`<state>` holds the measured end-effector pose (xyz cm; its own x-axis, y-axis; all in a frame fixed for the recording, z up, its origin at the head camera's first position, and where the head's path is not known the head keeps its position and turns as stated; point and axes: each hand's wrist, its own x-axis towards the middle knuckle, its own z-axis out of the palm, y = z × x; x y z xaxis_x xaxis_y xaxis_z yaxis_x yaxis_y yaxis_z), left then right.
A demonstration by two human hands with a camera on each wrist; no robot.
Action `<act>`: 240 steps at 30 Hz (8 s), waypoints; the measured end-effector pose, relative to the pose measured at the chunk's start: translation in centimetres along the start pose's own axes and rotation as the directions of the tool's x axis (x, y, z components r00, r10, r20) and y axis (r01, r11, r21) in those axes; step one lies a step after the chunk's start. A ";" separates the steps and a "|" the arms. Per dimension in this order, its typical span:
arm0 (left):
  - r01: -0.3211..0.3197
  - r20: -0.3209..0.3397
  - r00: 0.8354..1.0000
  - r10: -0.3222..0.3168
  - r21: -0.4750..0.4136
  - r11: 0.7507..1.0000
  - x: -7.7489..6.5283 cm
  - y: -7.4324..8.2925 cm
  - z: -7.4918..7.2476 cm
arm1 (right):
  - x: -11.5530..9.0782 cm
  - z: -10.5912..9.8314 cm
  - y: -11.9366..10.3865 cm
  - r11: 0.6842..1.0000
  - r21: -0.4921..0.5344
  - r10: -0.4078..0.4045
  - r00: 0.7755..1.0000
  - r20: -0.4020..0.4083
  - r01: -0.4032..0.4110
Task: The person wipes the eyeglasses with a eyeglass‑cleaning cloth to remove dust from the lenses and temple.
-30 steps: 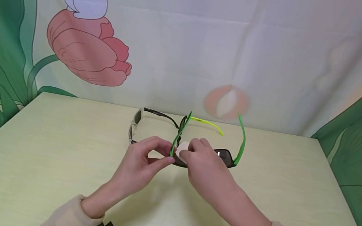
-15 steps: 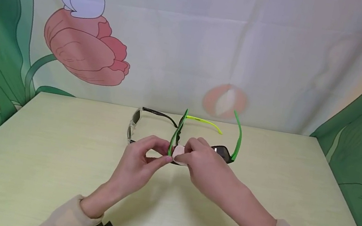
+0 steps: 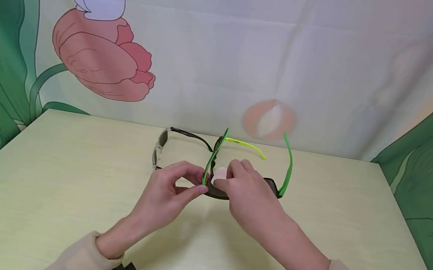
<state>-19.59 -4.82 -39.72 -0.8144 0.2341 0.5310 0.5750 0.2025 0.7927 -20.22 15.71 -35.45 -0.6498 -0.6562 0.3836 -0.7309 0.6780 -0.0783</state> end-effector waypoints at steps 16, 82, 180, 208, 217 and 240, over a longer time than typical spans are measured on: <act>-0.008 -0.031 0.999 0.008 0.013 1.000 0.1 0.0 0.0 | -0.2 -0.6 -0.2 0.998 0.066 0.004 0.999 0.033 -0.006; -0.089 -0.041 0.995 0.093 0.095 0.992 0.4 0.0 -0.9 | -0.6 0.5 1.6 0.967 -0.191 0.166 0.986 -0.025 -0.167; 0.054 -0.059 0.997 -0.043 0.188 0.981 2.5 -1.0 -4.8 | -3.2 0.1 2.4 0.628 -0.509 -0.619 0.774 0.133 0.589; 0.546 0.176 0.838 -0.516 -0.265 0.795 1.8 -1.7 -2.8 | -3.2 1.8 0.3 0.919 -0.121 -0.391 0.900 -0.192 0.374; 0.562 0.253 0.826 -0.504 -0.432 0.705 1.7 -1.1 -2.1 | -3.3 2.8 -0.4 0.942 -0.018 -0.325 0.897 -0.301 0.335; 0.628 0.149 0.762 -0.630 -0.409 0.662 1.9 -1.1 -1.8 | -3.6 2.1 -0.2 0.864 0.483 -0.054 0.980 -0.190 0.141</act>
<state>-21.92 -6.26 -39.07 -0.9712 0.1930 -0.1395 -0.1624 -0.1083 0.9808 -18.12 17.25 -38.76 -0.5582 -0.6169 0.5548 -0.8240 0.3335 -0.4581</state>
